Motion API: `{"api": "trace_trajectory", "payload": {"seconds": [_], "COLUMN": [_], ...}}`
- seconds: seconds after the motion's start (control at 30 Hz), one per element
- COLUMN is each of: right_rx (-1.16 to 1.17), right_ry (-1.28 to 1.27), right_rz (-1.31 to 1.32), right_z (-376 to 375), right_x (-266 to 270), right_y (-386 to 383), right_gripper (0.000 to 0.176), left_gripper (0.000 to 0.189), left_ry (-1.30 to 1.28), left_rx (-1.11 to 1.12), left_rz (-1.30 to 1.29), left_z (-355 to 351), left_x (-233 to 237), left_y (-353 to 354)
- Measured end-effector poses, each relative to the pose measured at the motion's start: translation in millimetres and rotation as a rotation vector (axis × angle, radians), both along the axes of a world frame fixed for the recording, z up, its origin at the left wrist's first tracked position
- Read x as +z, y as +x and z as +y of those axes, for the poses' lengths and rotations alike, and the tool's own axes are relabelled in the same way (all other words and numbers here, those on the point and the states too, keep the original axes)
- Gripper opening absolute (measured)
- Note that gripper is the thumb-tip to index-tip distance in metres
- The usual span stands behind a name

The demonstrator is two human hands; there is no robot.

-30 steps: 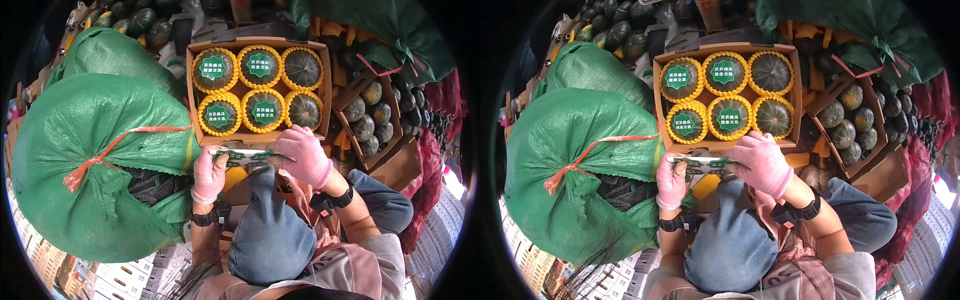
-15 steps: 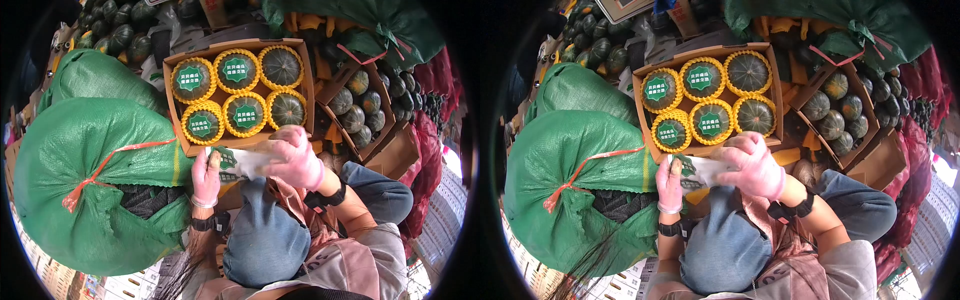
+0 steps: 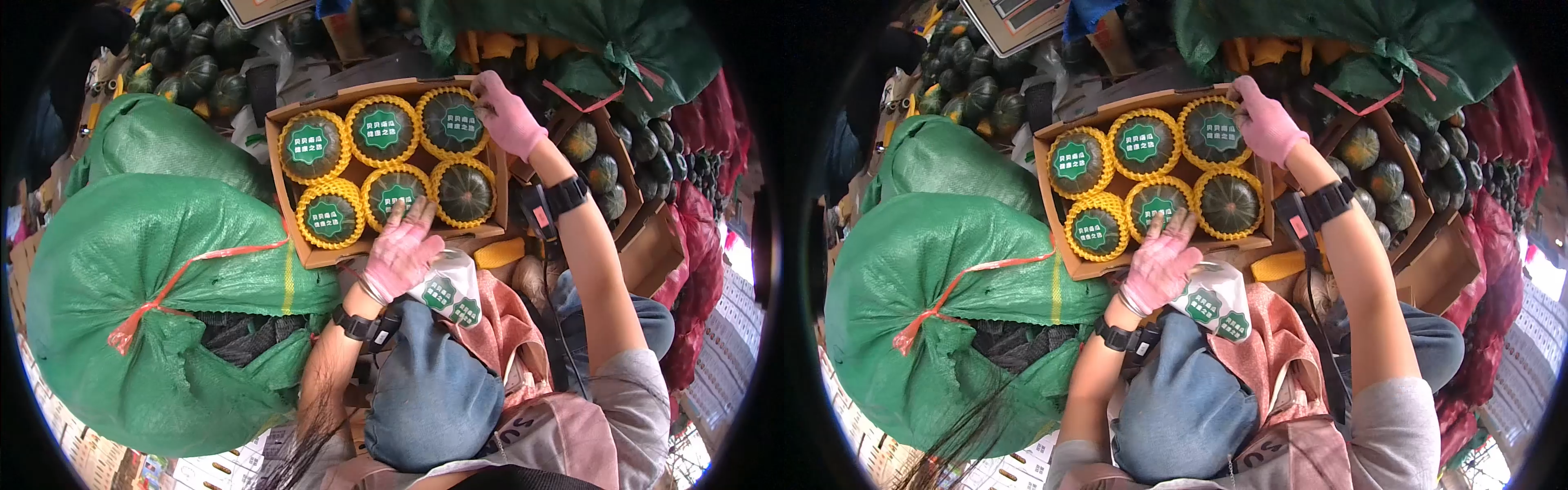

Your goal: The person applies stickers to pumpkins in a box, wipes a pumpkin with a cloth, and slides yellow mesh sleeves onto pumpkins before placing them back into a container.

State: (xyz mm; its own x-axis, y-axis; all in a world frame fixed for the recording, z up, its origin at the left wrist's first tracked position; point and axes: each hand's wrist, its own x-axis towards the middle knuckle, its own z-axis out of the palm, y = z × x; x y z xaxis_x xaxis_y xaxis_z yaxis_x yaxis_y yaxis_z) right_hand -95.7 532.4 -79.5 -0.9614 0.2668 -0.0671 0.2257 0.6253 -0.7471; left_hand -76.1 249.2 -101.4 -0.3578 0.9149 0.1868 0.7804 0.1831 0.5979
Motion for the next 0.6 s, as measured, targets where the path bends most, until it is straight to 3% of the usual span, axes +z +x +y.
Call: {"api": "trace_trajectory", "payload": {"seconds": [0.13,0.2,0.27,0.3,0.33,0.4,0.43,0.53,0.57,0.6], "right_rx": [0.106,0.087,0.057,0.032,0.029,-0.061,-0.085,-0.082,0.039,0.172], "right_ry": [0.113,0.26,0.226,0.197,0.194,0.362,0.459,0.571,0.477,0.124], "right_rz": [-0.069,-0.216,-0.231,-0.243,-0.248,-0.284,-0.392,-0.397,-0.195,-0.104], "right_z": [-2.8,-7.5,-12.3,-17.1,-20.7,-31.1,-39.9,-50.5,-43.3,-39.6], "right_x": [-9.4,-5.4,5.7,10.8,9.3,6.2,17.7,30.3,12.5,2.9], "right_y": [-13.1,-16.1,-14.2,-14.5,-14.2,-15.2,-20.0,-30.2,-28.8,-28.4], "right_gripper": [0.032,0.034,0.039,0.043,0.043,0.051,0.051,0.05,0.045,0.042], "left_gripper": [0.017,0.017,0.014,0.023,0.02,0.014,0.013,0.015,0.016,0.016], "left_ry": [-0.09,0.014,0.185,0.19,0.306,0.237,0.241,0.291,0.279,0.267], "left_rx": [-0.062,-0.018,0.082,0.078,0.216,0.465,0.522,0.611,0.601,0.592], "left_rz": [-0.088,-0.179,-0.509,-0.767,-0.883,-1.044,-1.056,-1.071,-1.022,-0.978], "left_z": [-1.7,-7.3,-16.0,-27.5,-29.8,-46.8,-51.5,-50.9,-51.5,-51.4], "left_x": [8.5,10.4,18.2,22.3,25.2,22.1,18.4,25.4,24.3,23.2], "left_y": [-1.9,-1.6,-1.2,-3.1,2.3,7.7,8.1,4.9,3.9,4.2]}}
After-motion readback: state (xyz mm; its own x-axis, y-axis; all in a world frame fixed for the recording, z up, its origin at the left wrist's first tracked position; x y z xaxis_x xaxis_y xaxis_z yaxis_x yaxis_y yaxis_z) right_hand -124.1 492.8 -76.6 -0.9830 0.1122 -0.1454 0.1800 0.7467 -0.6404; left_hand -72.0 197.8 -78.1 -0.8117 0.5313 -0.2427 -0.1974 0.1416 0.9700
